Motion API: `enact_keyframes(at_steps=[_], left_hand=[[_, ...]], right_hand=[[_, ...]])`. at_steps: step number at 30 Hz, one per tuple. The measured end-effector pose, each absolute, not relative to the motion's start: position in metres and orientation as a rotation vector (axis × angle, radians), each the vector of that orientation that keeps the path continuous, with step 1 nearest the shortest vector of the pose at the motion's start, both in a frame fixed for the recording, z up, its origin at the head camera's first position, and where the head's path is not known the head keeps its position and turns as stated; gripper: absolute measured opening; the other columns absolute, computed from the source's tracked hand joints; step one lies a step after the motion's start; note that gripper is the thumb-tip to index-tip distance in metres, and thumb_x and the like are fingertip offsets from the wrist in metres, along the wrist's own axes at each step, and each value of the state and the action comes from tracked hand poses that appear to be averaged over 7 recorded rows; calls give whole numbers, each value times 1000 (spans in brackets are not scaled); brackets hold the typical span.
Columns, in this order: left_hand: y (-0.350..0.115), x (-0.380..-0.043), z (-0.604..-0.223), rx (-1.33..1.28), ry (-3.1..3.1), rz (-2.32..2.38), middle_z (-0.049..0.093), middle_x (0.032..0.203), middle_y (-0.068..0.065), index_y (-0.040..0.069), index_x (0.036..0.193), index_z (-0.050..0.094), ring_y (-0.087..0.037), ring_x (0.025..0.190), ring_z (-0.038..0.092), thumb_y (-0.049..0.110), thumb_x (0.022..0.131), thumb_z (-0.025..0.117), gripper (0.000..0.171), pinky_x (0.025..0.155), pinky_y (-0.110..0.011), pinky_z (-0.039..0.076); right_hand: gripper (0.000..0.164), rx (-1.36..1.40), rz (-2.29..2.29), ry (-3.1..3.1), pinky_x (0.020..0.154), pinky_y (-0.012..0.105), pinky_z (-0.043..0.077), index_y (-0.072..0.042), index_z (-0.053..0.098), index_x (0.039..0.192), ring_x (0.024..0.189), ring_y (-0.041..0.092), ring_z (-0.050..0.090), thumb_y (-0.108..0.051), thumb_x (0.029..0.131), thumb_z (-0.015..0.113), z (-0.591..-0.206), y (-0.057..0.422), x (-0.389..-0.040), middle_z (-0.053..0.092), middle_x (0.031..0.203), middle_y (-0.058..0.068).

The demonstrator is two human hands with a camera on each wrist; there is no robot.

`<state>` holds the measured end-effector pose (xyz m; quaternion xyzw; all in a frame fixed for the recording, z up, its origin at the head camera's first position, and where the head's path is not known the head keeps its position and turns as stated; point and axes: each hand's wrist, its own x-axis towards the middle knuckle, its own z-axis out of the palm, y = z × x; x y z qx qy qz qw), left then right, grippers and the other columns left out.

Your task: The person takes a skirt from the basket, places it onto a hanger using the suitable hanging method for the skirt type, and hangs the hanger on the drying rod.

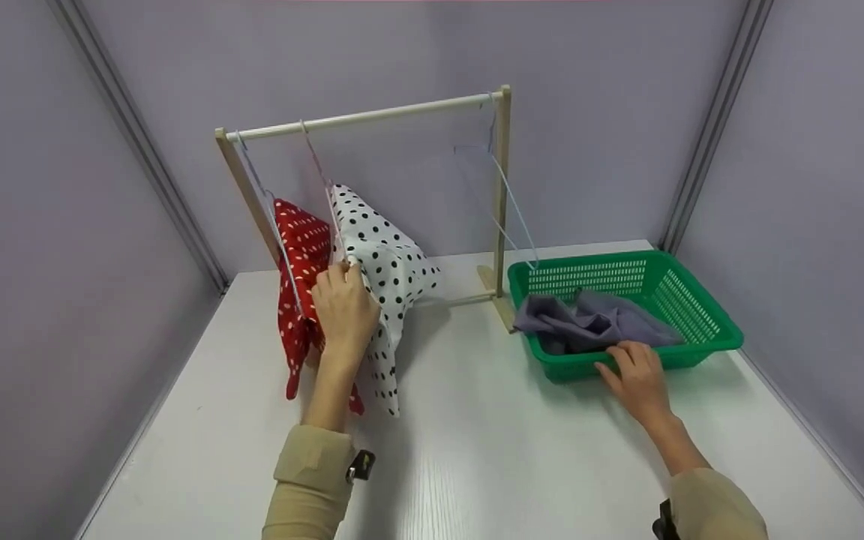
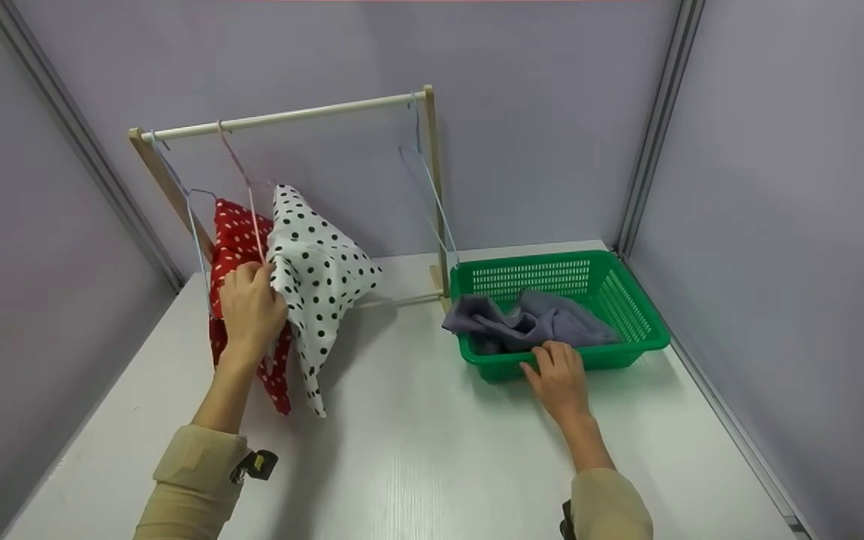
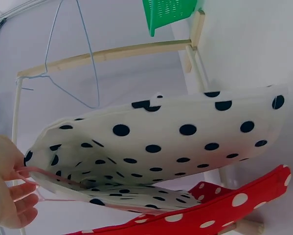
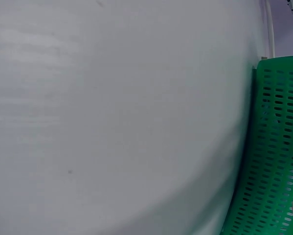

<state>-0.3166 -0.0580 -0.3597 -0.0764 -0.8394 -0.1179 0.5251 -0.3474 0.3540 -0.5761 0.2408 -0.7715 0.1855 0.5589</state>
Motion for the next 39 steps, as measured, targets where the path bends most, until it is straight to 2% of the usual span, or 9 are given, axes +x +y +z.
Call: enact_keyframes(at_steps=[2, 4, 8, 12, 18, 24, 31, 36, 39], left_hand=[[-56, -316, -362, -179, -1987, -253, 55, 97, -22, -8, 92, 62, -38, 85, 47, -5, 73, 54, 20, 73, -46, 37], [-53, -315, -364, -179, -1965, -216, 54, 99, -23, -7, 93, 61, -38, 90, 47, -5, 74, 54, 20, 77, -47, 36], [-40, -314, -370, -246, -1886, -109, 53, 106, -23, -6, 98, 61, -39, 102, 45, -6, 71, 56, 28, 89, -48, 35], [-13, -313, -383, -416, -1766, -58, 55, 106, -20, -3, 96, 62, -37, 106, 46, -5, 68, 59, 28, 93, -48, 34], [39, -313, -412, -636, -1723, -84, 57, 100, -13, 2, 90, 63, -31, 101, 50, -1, 74, 54, 18, 90, -45, 37], [72, -322, -437, -690, -1886, -142, 58, 95, -9, 2, 92, 64, -25, 92, 53, -1, 77, 56, 18, 82, -37, 40], [93, -333, -454, -697, -2092, -199, 59, 91, -6, 7, 95, 63, -21, 84, 55, 7, 79, 64, 16, 71, -34, 43], [110, -340, -463, -698, -2150, -262, 61, 88, -6, 8, 93, 63, -22, 80, 57, 9, 80, 66, 13, 67, -33, 45], [119, -346, -468, -671, -2145, -260, 61, 87, -7, 7, 94, 63, -22, 77, 57, 10, 79, 67, 16, 64, -33, 45]], right_hand=[[32, 549, 434, -1829, 69, 49, 39, 5, 60, 89, 79, 38, 51, -11, 68, 79, -576, 359, -346, 53, 88, 20], [31, 528, 440, -1837, 69, 50, 39, 5, 60, 89, 80, 37, 50, -19, 75, 76, -577, 364, -345, 53, 88, 20], [43, 488, 463, -1833, 68, 51, 37, 4, 60, 88, 80, 37, 49, -39, 88, 60, -578, 374, -343, 53, 87, 19], [49, 459, 466, -1833, 66, 51, 35, 4, 60, 88, 80, 38, 48, -45, 89, 55, -579, 379, -342, 52, 87, 19], [49, 450, 458, -1832, 66, 51, 34, 4, 60, 89, 80, 39, 47, -45, 89, 55, -580, 379, -343, 51, 88, 20], [33, 448, 474, -1874, 68, 51, 35, 2, 60, 90, 82, 38, 48, -26, 78, 72, -579, 378, -343, 52, 90, 19], [33, 469, 464, -1878, 67, 49, 35, 2, 60, 91, 82, 38, 48, -30, 83, 68, -579, 375, -342, 52, 91, 19], [32, 452, 458, -1903, 65, 48, 35, 0, 61, 90, 81, 37, 49, -13, 68, 80, -578, 373, -343, 53, 90, 18], [35, 445, 451, -1896, 65, 48, 36, 0, 61, 89, 82, 36, 50, -11, 64, 82, -579, 372, -344, 54, 89, 18]])
